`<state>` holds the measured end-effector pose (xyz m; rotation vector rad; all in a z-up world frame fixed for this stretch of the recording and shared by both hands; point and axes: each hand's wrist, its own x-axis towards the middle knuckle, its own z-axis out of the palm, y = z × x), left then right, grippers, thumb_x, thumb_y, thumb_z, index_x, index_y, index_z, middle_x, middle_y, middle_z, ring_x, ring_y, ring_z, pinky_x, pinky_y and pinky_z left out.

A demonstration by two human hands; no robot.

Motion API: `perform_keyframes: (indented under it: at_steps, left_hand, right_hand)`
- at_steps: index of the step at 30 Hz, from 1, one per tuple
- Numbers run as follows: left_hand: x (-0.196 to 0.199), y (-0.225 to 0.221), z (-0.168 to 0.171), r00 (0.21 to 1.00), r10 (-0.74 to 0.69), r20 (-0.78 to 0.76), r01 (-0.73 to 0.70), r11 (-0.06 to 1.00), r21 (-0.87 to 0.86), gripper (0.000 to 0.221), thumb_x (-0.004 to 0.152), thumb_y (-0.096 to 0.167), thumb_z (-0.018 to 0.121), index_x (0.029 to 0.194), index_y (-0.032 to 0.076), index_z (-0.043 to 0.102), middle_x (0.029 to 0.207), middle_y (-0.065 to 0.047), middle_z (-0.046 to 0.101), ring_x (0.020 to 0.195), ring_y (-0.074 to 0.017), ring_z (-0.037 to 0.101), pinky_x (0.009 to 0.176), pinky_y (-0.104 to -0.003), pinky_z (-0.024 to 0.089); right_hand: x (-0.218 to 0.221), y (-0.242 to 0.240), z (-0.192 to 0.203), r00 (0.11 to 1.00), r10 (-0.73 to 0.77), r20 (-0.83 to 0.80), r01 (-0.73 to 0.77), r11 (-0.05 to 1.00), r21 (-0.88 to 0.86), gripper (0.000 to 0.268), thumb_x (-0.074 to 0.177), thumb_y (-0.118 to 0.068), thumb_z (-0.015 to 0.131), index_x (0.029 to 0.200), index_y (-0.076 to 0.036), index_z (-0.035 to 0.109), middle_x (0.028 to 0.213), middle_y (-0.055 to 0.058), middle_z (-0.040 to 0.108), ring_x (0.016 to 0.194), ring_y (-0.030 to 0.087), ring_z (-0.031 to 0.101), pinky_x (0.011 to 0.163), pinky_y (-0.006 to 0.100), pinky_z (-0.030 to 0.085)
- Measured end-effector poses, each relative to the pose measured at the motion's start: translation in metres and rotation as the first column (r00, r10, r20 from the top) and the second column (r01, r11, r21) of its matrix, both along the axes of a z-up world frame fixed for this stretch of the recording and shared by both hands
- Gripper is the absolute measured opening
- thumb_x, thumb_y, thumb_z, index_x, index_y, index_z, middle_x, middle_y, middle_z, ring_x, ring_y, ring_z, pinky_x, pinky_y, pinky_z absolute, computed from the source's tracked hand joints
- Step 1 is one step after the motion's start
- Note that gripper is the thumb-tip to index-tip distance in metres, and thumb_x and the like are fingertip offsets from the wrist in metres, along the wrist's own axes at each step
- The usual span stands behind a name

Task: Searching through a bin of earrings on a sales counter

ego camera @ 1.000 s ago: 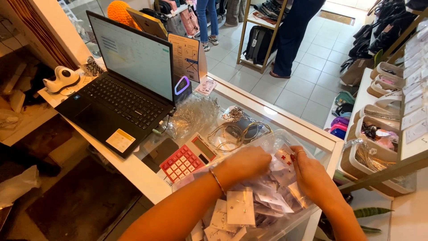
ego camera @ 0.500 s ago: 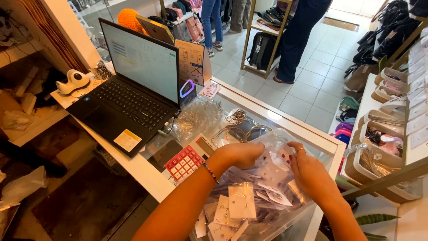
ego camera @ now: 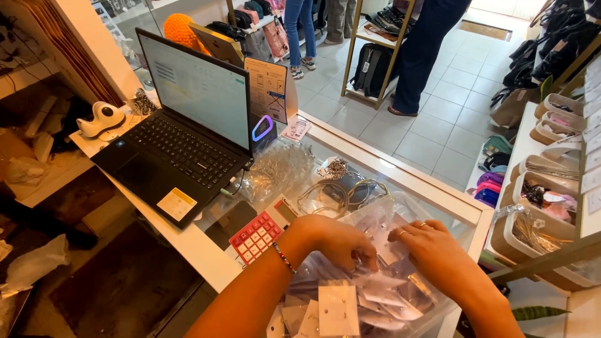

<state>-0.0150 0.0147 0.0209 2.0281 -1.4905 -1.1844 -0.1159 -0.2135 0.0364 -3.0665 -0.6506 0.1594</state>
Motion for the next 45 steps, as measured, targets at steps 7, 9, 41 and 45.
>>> perform_keyframes:
  at_steps: [7,9,41,45]
  left_hand:
    - [-0.021,0.019,0.039,0.997,-0.033,0.064,0.030,0.998,0.052,0.056,0.078,0.024,0.077,0.132,0.031,0.071,0.097,0.002,0.077,0.080,-0.0163,0.065,0.071,-0.029,0.047]
    - [-0.026,0.020,0.052,0.991,-0.045,0.129,0.032,0.995,0.099,0.056,0.075,0.036,0.079,0.131,0.034,0.072,0.085,0.003,0.070,0.075,-0.0205,0.066,0.068,-0.033,0.048]
    - [-0.034,0.017,0.062,0.987,-0.090,0.133,0.077,0.992,0.103,0.050,0.069,0.048,0.075,0.116,0.031,0.080,0.088,0.006,0.079,0.074,-0.0153,0.070,0.067,-0.031,0.050]
    - [-0.040,0.020,0.086,0.993,-0.040,0.113,0.019,0.982,0.186,0.064,0.064,0.069,0.058,0.112,0.033,0.081,0.097,0.011,0.081,0.083,-0.0138,0.066,0.071,-0.031,0.047]
  right_hand:
    - [0.006,-0.004,-0.012,0.978,0.027,-0.207,-0.031,0.999,-0.016,0.057,0.083,-0.031,0.068,0.138,-0.025,0.056,0.139,-0.009,0.065,0.136,0.014,0.053,0.109,0.048,0.030]
    - [0.005,0.003,-0.006,0.935,0.030,-0.353,-0.036,0.999,-0.011,0.082,0.081,-0.074,0.082,0.137,-0.023,0.052,0.139,-0.001,0.063,0.133,0.021,0.054,0.116,0.052,0.025]
    - [0.006,0.012,0.009,0.938,0.326,-0.119,-0.304,0.938,0.167,0.010,0.094,-0.034,0.067,0.093,-0.034,0.077,0.083,-0.016,0.076,0.086,0.019,0.060,0.078,0.042,0.036]
    - [0.011,0.019,-0.027,0.902,0.426,-0.066,-0.414,0.900,0.137,0.045,0.082,-0.023,0.077,0.127,-0.027,0.070,0.144,-0.013,0.062,0.094,0.025,0.058,0.072,0.046,0.035]
